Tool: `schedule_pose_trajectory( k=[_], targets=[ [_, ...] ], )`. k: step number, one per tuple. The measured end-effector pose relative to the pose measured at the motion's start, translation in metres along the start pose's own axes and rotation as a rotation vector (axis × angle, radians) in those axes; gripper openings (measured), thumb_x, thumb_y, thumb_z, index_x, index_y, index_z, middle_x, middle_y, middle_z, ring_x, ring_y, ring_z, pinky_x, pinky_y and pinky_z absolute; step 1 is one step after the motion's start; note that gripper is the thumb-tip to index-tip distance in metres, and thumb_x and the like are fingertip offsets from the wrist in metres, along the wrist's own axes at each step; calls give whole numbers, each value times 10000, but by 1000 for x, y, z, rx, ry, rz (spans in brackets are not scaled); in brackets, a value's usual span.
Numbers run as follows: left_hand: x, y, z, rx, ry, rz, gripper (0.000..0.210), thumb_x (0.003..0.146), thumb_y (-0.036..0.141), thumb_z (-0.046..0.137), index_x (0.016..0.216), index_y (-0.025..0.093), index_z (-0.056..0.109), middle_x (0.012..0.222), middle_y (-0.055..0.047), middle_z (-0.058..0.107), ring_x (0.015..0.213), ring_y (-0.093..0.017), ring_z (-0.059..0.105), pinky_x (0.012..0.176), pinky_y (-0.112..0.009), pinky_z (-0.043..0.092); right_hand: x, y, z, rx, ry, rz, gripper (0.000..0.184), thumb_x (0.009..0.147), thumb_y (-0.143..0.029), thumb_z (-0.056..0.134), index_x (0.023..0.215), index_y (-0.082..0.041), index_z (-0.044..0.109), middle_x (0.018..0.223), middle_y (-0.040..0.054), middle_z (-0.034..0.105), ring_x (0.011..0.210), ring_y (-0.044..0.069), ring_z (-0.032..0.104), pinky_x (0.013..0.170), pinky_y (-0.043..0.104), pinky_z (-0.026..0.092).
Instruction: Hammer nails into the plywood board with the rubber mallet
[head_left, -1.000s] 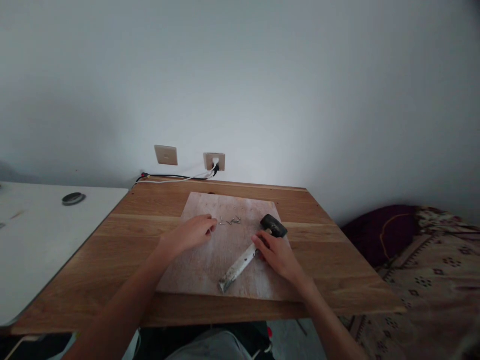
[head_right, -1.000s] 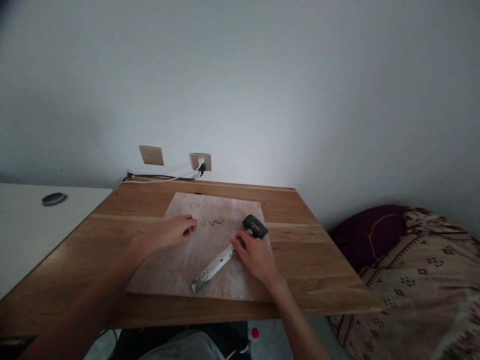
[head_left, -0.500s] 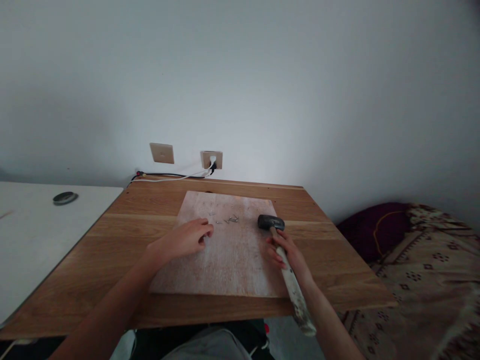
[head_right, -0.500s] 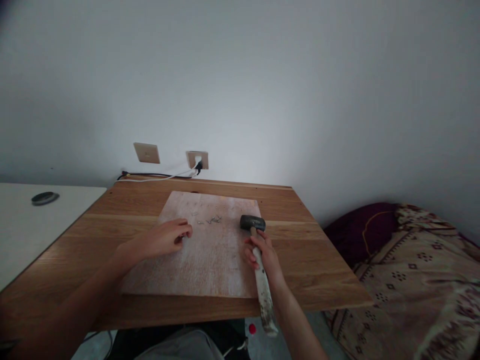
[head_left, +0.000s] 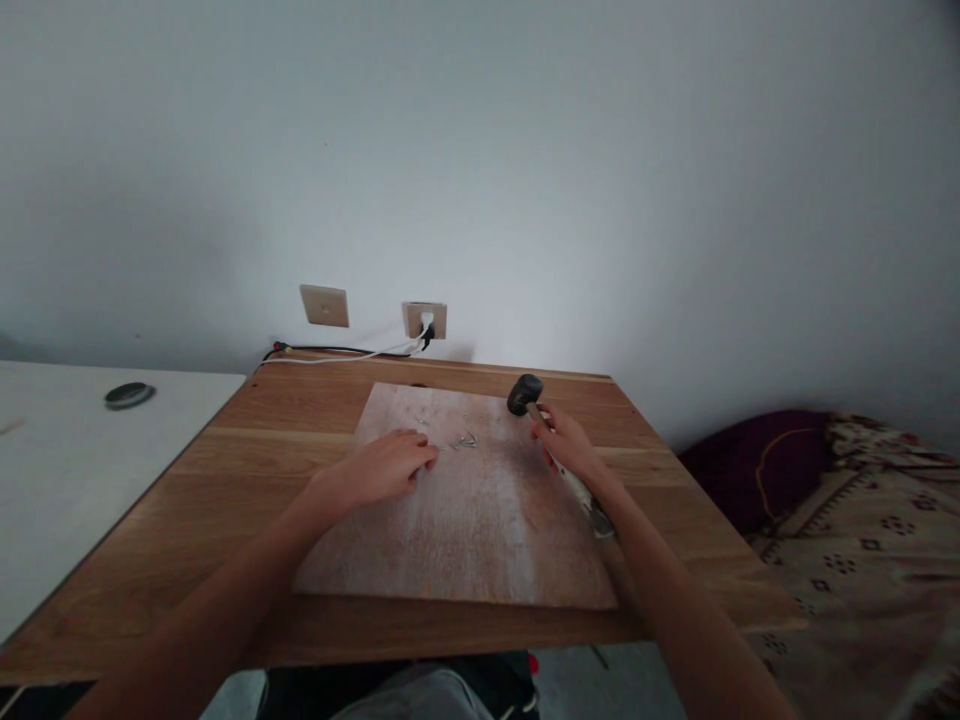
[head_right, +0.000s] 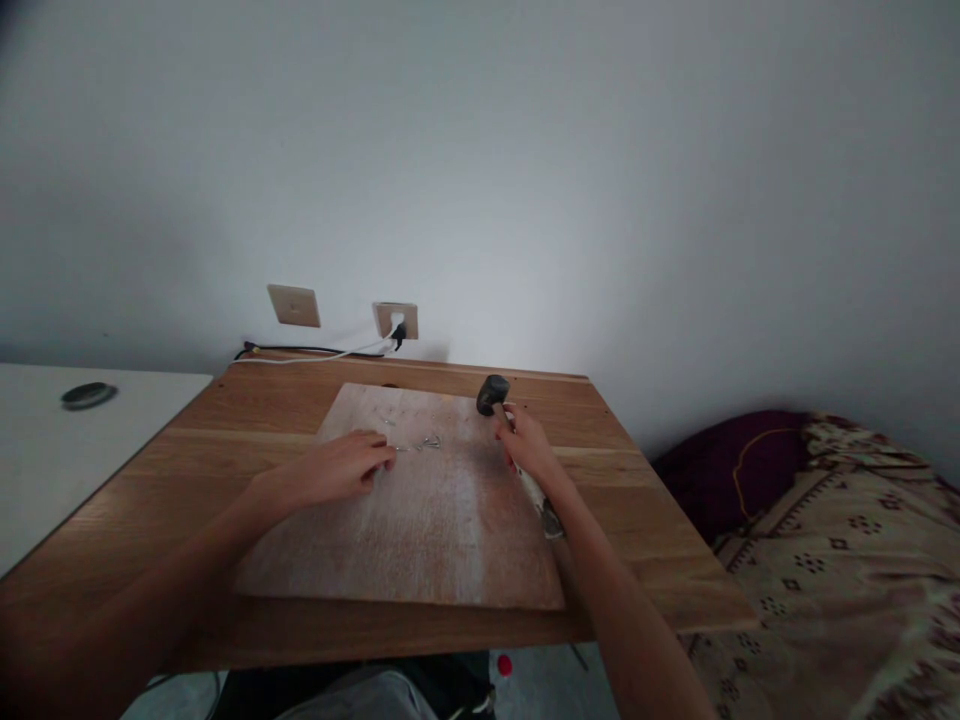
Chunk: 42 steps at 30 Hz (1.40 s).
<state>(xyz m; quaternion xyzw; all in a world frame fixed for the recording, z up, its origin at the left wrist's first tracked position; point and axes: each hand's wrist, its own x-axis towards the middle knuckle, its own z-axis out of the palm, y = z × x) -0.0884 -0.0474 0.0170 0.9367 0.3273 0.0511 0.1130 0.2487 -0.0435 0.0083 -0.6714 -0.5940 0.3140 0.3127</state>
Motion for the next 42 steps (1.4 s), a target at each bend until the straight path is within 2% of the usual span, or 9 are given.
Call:
schedule_pose_trajectory(
  k=[5,8,12,16,20,26,35,39,42],
  targets=[
    [10,-6,6,-113,43,59,234,768,37,533,892,193,657,964,-59,648,953,-226,632,866,-332,482,16,3,4,-58,-85,-26,210,967,-241,534,1160,-175,580,571,-43,598,352,128,521,366,220,384],
    [19,-21,3,-207,150,0,263,786,53,531,943,191,690,998,-55,660,941,-202,646,863,-314,500,18,6,6,29,-137,5,93,979,-258,522,1053,-207,545,515,-77,528,345,125,510,353,204,376],
    [25,-53,1,-188,272,-146,349,834,87,513,1088,183,732,1151,-86,699,1031,-206,669,965,-345,521,18,11,12,97,-93,58,57,986,-281,503,959,-231,503,533,-87,511,342,114,499,343,198,380],
    [22,-70,10,-112,234,-103,372,879,111,503,1145,201,747,1276,-86,714,1210,-223,635,1107,-400,474,19,16,14,94,-85,31,85,979,-295,510,927,-228,504,489,-87,496,326,112,480,334,195,368],
    [23,-56,21,-72,196,-42,369,916,109,489,1178,197,734,1289,-99,725,1269,-236,614,1152,-454,436,21,21,13,132,-77,21,121,963,-334,558,930,-224,518,482,-91,488,320,111,471,327,195,360],
    [36,-28,23,-74,197,-30,339,920,81,501,1147,208,719,1228,-96,748,1188,-239,666,1182,-497,397,20,23,14,159,-62,5,180,955,-396,570,935,-225,520,492,-94,475,341,102,481,330,178,363],
    [59,-4,30,-239,216,59,379,877,69,530,1148,230,742,1206,-61,759,1165,-227,671,1089,-446,493,24,30,15,129,-65,4,154,977,-374,546,986,-220,539,478,-92,493,328,120,496,345,201,382],
    [66,1,29,-293,260,12,397,869,62,540,1181,222,725,1137,-66,765,1070,-217,696,999,-404,539,22,26,16,129,-62,22,97,982,-314,519,1000,-219,532,500,-92,497,341,113,506,335,186,386],
    [78,-4,27,-424,326,-70,382,846,61,581,1182,188,710,1075,-69,773,944,-197,718,903,-359,565,19,19,16,142,-59,47,73,977,-295,523,988,-223,520,535,-89,509,344,95,492,323,171,377]
  ],
)
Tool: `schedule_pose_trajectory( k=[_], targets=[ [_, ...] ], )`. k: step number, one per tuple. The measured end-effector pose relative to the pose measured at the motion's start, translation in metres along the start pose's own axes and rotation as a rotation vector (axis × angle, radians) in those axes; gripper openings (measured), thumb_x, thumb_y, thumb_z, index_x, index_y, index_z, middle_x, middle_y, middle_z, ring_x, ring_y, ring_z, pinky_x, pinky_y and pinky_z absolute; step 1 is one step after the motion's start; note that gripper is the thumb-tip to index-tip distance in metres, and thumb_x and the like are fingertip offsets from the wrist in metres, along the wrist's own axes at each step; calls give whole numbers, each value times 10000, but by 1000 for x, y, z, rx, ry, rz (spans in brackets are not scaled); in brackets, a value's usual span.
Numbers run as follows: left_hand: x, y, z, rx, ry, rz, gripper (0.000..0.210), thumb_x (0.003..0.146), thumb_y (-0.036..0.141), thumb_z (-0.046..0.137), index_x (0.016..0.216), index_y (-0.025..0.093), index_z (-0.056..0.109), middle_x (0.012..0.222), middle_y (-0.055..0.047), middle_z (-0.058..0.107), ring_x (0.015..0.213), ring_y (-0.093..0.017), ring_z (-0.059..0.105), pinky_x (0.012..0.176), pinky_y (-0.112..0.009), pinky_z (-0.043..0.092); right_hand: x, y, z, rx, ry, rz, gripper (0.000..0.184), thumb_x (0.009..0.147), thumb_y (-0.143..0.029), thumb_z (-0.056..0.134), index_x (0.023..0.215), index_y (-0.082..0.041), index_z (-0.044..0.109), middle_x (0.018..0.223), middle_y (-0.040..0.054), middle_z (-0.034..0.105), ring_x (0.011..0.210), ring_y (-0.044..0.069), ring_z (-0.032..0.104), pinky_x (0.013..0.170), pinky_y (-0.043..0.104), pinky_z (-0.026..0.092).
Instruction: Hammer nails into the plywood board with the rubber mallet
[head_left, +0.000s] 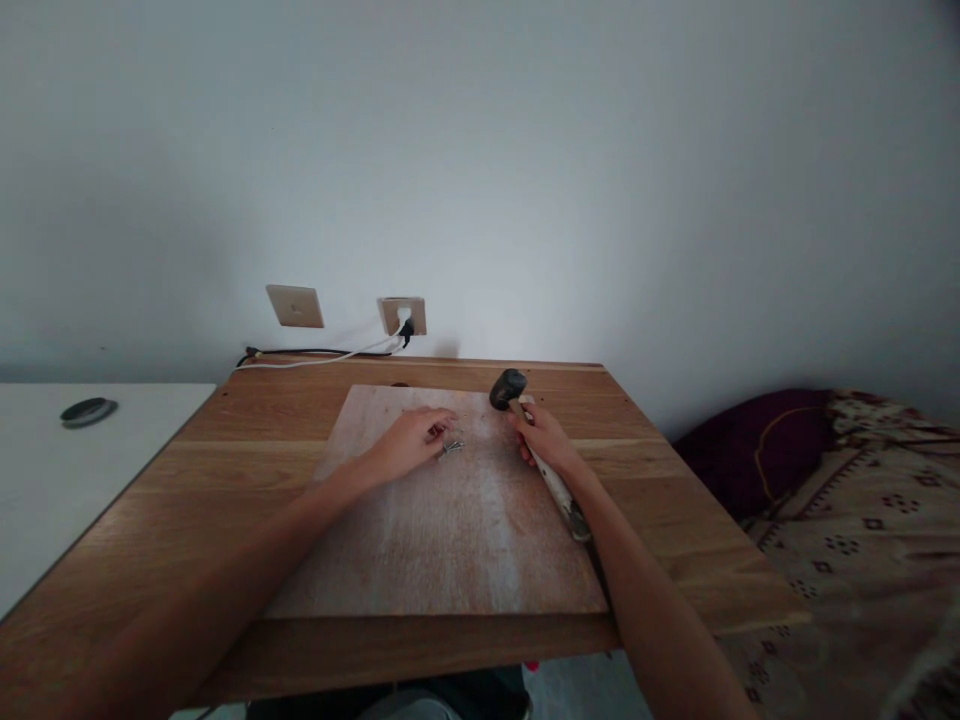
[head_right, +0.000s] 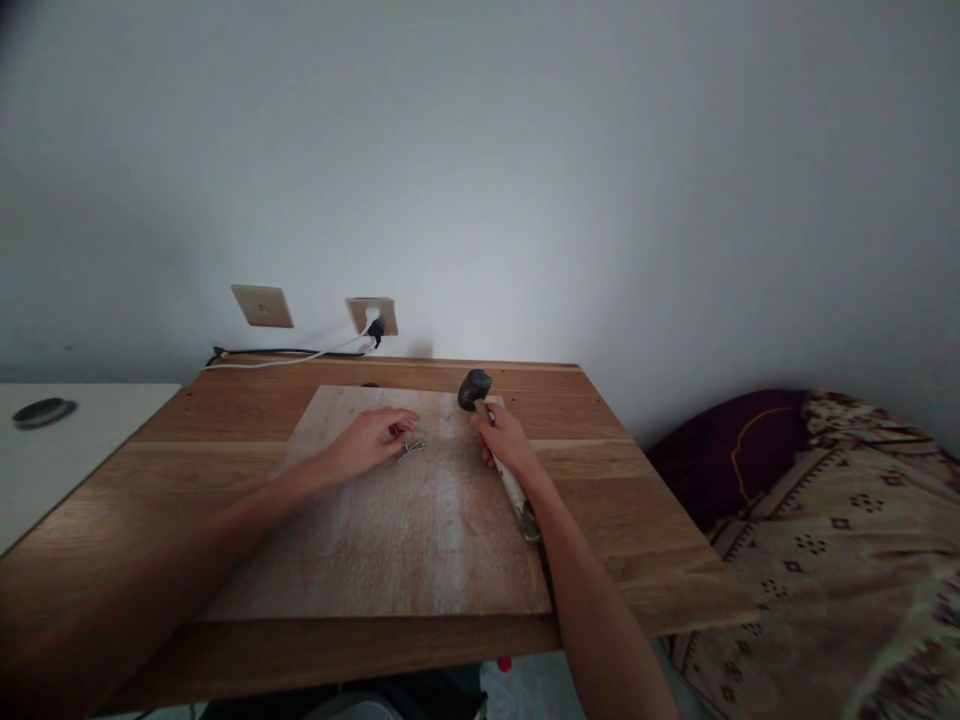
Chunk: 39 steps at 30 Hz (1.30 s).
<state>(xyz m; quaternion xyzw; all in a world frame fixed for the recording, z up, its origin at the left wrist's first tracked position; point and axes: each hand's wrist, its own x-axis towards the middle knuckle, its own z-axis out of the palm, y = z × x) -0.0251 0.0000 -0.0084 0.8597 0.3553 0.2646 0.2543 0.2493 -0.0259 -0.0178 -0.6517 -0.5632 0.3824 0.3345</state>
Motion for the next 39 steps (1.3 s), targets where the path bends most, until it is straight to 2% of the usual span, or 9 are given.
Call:
schedule_pose_trajectory(
  k=[3,6,13,18,22,28,31,35,39],
  targets=[
    [22,-7,4,-146,76,-57,321,839,58,611,1129,152,709,1011,-69,783,896,-178,724,873,-325,565,-2,-5,0,2,1,-4,100,974,-320,530,963,-222,520,552,-90,502,340,85,475,319,168,370],
    [49,-12,14,-215,102,-74,222,862,117,659,1073,137,723,974,-78,790,891,-181,726,856,-315,561,-5,-8,-2,50,9,7,151,985,-364,502,963,-218,531,567,-88,493,337,89,463,320,183,374],
    [96,-19,35,-179,6,33,108,824,130,711,897,170,781,868,-38,795,802,-175,723,785,-272,535,-11,-6,-2,38,83,30,272,993,-466,520,882,-220,549,532,-77,507,339,87,458,345,181,366],
    [96,-23,38,-251,12,16,84,821,194,721,879,162,772,800,-33,775,738,-169,699,729,-267,528,-9,-2,-1,31,92,34,210,997,-430,504,958,-230,557,551,-70,518,349,108,473,345,199,385],
    [80,-15,37,-377,-123,81,114,835,235,713,898,154,765,860,-52,777,787,-164,697,775,-272,534,-8,0,-1,56,82,30,224,989,-454,531,963,-234,561,542,-74,507,349,111,475,342,199,378],
    [69,-8,37,-566,-255,53,215,808,296,764,953,140,732,876,-56,768,782,-156,700,752,-262,543,-6,3,0,119,83,-4,269,960,-494,600,907,-232,567,534,-78,505,332,90,453,318,175,342],
    [77,-8,39,-537,-178,71,174,821,273,761,933,144,728,876,-52,766,803,-161,704,778,-274,540,-5,5,-2,128,81,-12,278,948,-496,614,892,-226,579,531,-71,515,326,92,456,316,178,341],
    [94,-9,45,-348,-16,78,58,845,209,725,875,159,731,848,-35,763,803,-165,696,781,-277,523,-6,4,-8,88,134,3,260,953,-462,587,861,-219,574,519,-61,517,321,100,453,323,194,353],
    [108,-12,54,-226,2,71,41,816,172,725,853,163,742,825,-28,760,784,-178,693,766,-279,517,-9,1,-12,73,136,31,214,952,-404,565,845,-219,555,508,-59,524,326,108,461,331,205,364]
  ],
)
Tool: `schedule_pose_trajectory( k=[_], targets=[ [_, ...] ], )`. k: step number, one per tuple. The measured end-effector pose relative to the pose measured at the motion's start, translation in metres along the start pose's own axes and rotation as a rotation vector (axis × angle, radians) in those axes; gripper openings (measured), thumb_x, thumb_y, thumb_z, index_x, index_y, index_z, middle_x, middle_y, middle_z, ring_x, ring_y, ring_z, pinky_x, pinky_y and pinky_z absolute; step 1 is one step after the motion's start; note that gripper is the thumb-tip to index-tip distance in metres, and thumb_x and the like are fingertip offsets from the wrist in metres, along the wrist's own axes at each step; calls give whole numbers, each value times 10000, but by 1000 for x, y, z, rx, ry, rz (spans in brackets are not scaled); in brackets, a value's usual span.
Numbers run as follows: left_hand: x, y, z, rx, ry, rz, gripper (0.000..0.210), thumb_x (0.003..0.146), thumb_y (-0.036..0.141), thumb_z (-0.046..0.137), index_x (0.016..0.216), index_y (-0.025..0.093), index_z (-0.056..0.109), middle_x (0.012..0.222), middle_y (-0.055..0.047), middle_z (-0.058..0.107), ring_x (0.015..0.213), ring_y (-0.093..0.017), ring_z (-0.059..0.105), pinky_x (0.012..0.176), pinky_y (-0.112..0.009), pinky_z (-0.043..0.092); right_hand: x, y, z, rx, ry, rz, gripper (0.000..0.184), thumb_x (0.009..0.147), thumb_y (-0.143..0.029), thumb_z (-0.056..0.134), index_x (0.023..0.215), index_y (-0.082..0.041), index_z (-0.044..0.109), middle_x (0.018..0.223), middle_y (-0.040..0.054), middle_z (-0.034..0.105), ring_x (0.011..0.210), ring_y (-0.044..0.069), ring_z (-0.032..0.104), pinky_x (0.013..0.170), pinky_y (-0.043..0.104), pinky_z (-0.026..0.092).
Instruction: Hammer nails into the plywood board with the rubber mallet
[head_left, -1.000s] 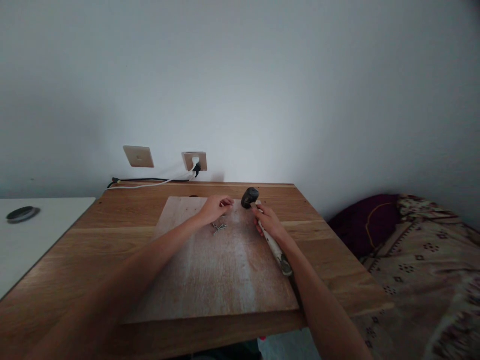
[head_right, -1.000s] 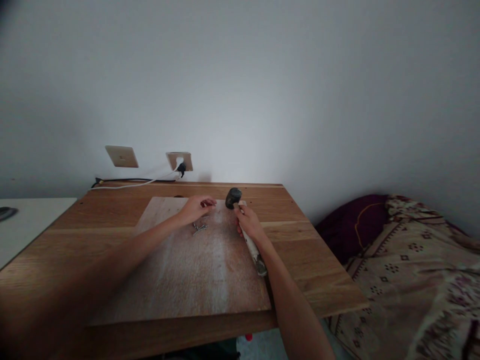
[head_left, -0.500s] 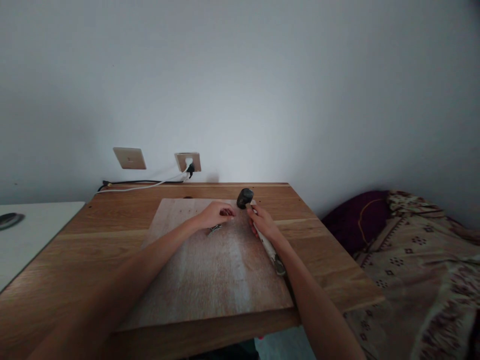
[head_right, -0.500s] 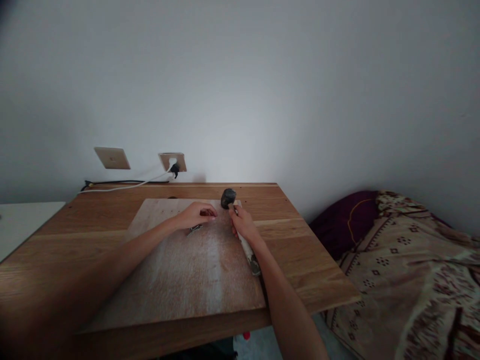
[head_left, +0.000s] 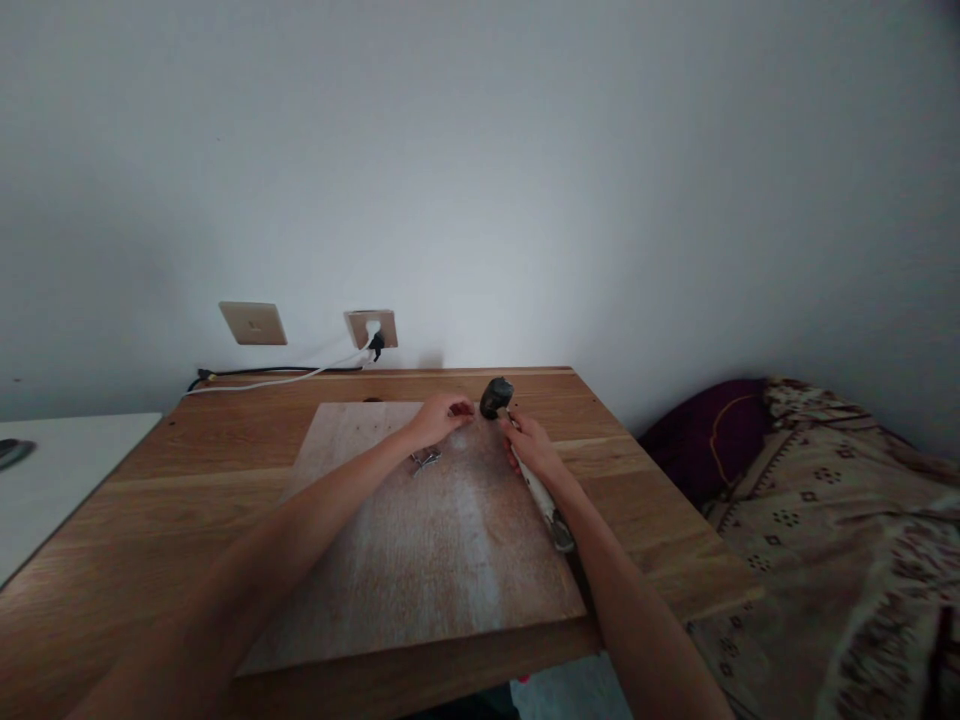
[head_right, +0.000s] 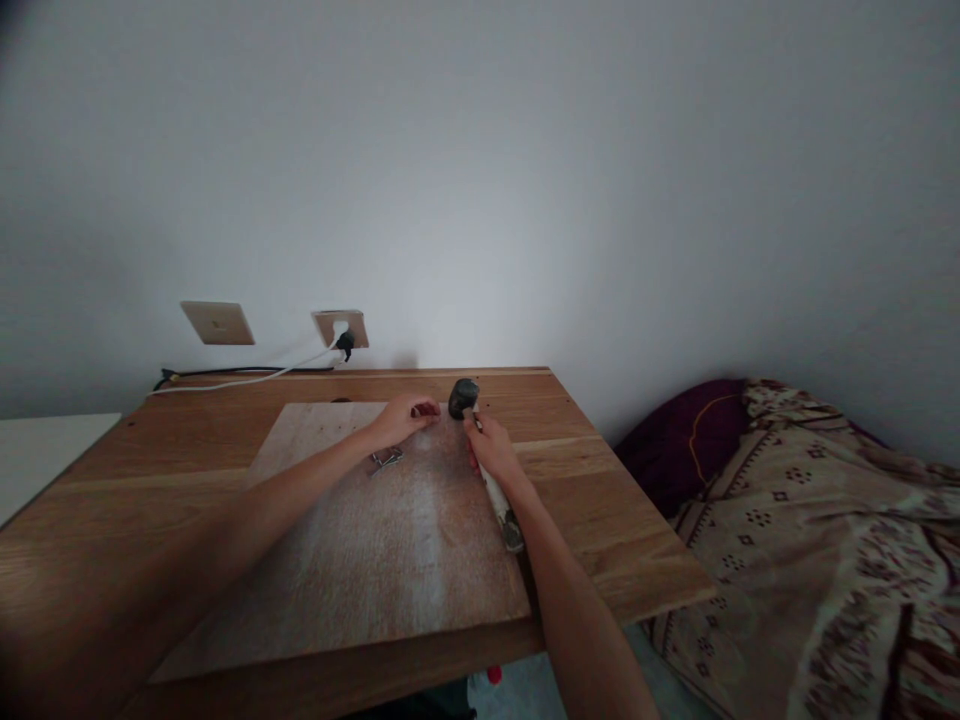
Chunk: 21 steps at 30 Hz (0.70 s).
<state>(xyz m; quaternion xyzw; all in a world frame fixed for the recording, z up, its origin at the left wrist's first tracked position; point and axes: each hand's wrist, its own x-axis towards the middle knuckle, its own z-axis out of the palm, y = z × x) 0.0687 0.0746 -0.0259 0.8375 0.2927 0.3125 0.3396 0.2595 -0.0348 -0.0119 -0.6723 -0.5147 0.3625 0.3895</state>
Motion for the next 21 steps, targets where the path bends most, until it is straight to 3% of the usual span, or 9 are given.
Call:
schedule_pose_trajectory(
  k=[6,11,17,21],
  targets=[
    [9,-1,12,13,-19,29,134,807,172,702,924,169,767,847,-27,771,783,-182,695,769,-280,524,-3,-4,0,168,-58,56,154,943,-371,561,924,-219,545,539,-79,552,348,103,493,338,192,387],
    [6,2,15,-1,-81,57,136,819,171,665,909,173,766,851,-20,772,778,-174,693,753,-264,510,-5,-8,0,181,-83,133,257,948,-431,581,825,-212,530,503,-57,564,330,99,496,328,187,372],
    [2,5,12,5,-81,48,164,809,182,652,927,178,766,850,-16,768,767,-172,681,753,-262,503,-2,-6,-2,147,-83,116,355,934,-516,584,767,-205,554,431,-60,522,302,97,448,318,193,328],
    [4,6,12,48,-71,41,140,795,213,692,903,173,771,814,-26,751,745,-180,662,721,-267,489,-3,-4,-6,231,-74,122,343,881,-537,609,817,-201,583,462,-61,543,300,107,446,314,214,332]
  ],
)
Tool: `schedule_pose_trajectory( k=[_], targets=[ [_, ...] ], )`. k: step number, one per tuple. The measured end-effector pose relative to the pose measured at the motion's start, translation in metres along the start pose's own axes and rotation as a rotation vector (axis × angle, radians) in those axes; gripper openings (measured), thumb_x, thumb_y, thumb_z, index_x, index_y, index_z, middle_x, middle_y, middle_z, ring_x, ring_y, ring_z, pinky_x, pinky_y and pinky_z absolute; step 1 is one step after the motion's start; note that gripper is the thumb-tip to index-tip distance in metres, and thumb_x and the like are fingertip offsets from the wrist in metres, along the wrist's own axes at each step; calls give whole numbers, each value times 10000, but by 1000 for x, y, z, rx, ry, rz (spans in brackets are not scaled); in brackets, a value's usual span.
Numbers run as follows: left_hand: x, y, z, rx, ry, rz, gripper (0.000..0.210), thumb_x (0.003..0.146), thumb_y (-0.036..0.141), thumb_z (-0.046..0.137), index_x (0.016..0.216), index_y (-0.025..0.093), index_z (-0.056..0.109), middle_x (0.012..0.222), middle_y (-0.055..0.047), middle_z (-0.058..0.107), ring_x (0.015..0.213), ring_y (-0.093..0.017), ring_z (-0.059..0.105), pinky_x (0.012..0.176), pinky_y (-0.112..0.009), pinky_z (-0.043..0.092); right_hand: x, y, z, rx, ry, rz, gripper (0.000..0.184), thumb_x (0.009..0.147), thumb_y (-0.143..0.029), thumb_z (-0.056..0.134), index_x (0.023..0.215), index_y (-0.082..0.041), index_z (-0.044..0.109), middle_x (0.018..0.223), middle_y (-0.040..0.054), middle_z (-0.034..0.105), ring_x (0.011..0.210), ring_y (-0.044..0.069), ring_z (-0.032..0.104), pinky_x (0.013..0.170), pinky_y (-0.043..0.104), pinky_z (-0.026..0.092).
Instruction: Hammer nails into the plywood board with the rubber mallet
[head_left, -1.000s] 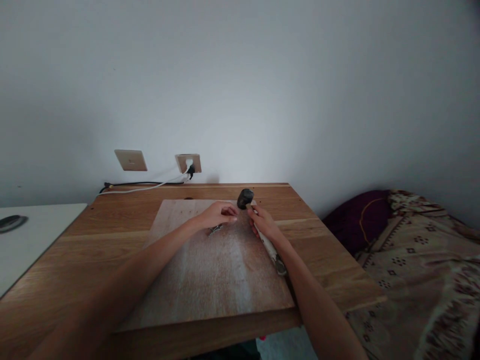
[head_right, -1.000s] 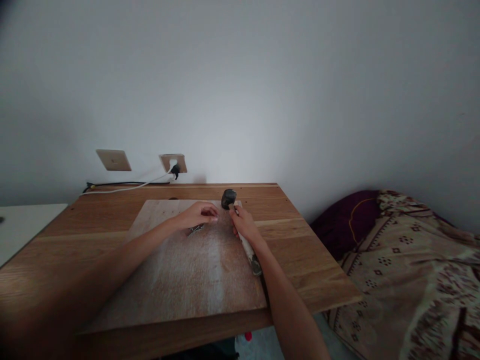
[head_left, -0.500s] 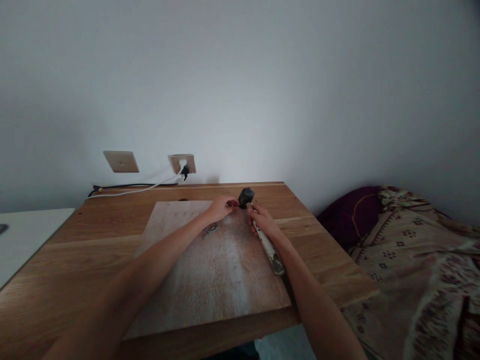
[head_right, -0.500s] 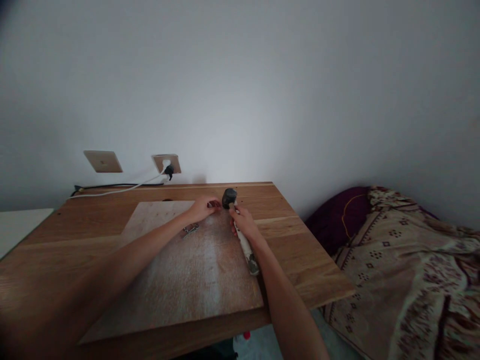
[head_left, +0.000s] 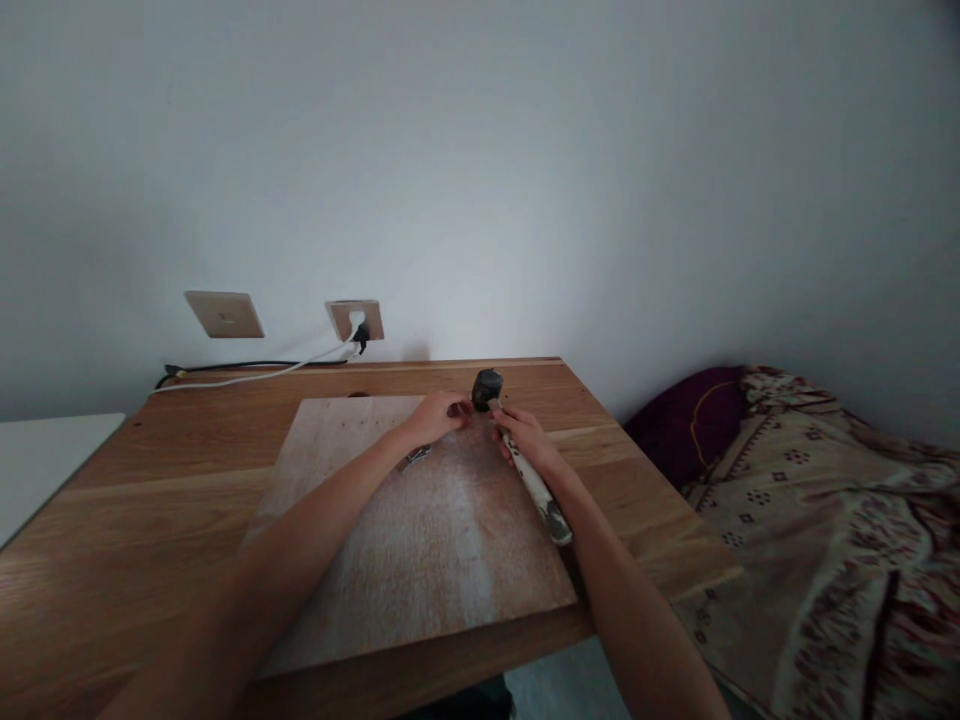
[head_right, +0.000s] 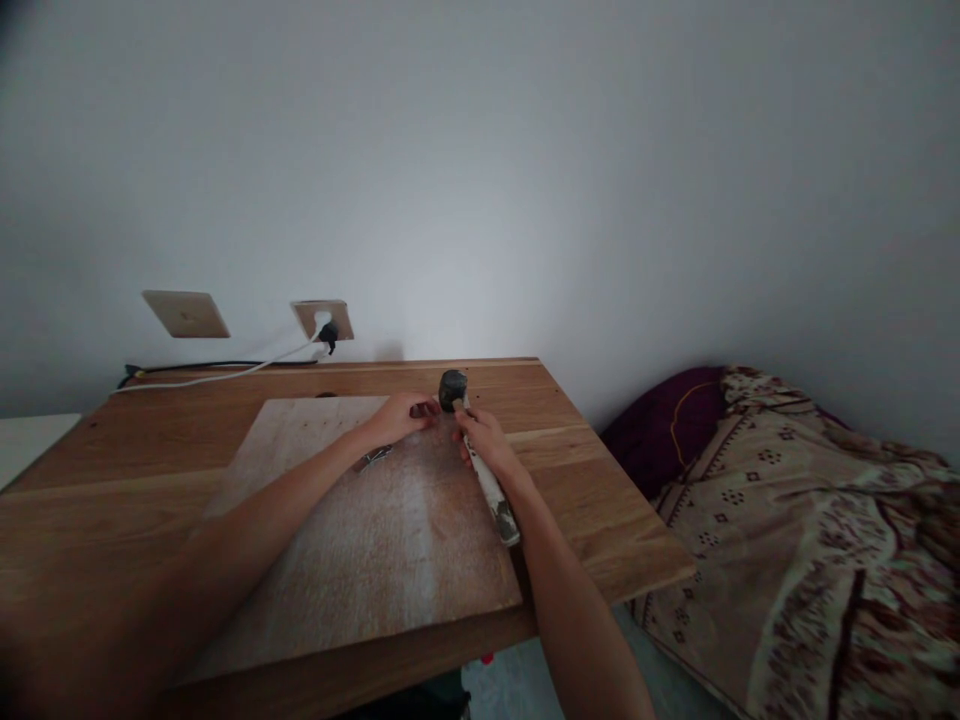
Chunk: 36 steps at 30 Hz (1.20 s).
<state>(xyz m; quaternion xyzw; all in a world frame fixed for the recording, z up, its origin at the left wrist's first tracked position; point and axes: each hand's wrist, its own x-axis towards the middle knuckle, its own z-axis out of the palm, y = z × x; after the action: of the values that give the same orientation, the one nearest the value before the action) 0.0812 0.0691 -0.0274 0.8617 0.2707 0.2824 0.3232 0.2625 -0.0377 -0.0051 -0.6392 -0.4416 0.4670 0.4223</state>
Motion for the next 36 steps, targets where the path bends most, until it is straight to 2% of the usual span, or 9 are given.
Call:
schedule_pose_trajectory(
  k=[3,7,11,18,26,31,36],
  targets=[
    [1,-1,1,35,5,-14,130,800,223,704,900,174,770,787,-30,740,715,-180,646,692,-271,476,-5,-2,-3,133,-10,-35,338,814,-523,654,897,-207,567,523,-73,563,314,102,441,304,221,324],
    [1,-3,2,63,11,-15,134,800,189,686,903,170,769,823,-44,746,737,-183,651,717,-278,483,-14,-6,-6,213,-93,-55,386,778,-521,686,955,-195,576,532,-82,533,328,95,426,303,225,314],
    [0,-3,3,19,13,-32,242,777,135,649,995,165,749,865,-39,758,726,-170,656,704,-272,493,-18,-7,-3,250,-131,-72,415,774,-533,703,976,-188,589,535,-90,509,330,87,417,309,225,314],
    [1,-2,3,-23,24,-90,422,751,127,682,1173,140,677,895,-49,785,715,-160,675,685,-264,497,-23,-9,2,255,-147,-82,400,798,-534,701,958,-191,573,550,-90,505,331,85,419,310,226,294],
    [1,-3,3,-55,22,-115,495,742,118,709,1235,124,655,928,-70,798,796,-200,731,747,-295,533,-24,-7,3,168,-152,-89,402,752,-543,689,918,-195,577,523,-89,510,316,87,410,302,230,309],
    [1,-2,3,-74,30,-123,496,752,128,707,1246,133,656,919,-65,803,778,-192,734,742,-290,548,-23,-6,3,203,-146,-105,369,788,-505,659,964,-193,572,551,-80,533,326,96,425,305,234,321],
    [2,-1,2,-76,22,-120,504,746,131,707,1247,125,655,935,-71,804,792,-199,739,743,-293,548,-23,-6,3,190,-155,-88,365,763,-501,690,920,-191,576,524,-89,508,314,90,417,297,224,306]
  ],
)
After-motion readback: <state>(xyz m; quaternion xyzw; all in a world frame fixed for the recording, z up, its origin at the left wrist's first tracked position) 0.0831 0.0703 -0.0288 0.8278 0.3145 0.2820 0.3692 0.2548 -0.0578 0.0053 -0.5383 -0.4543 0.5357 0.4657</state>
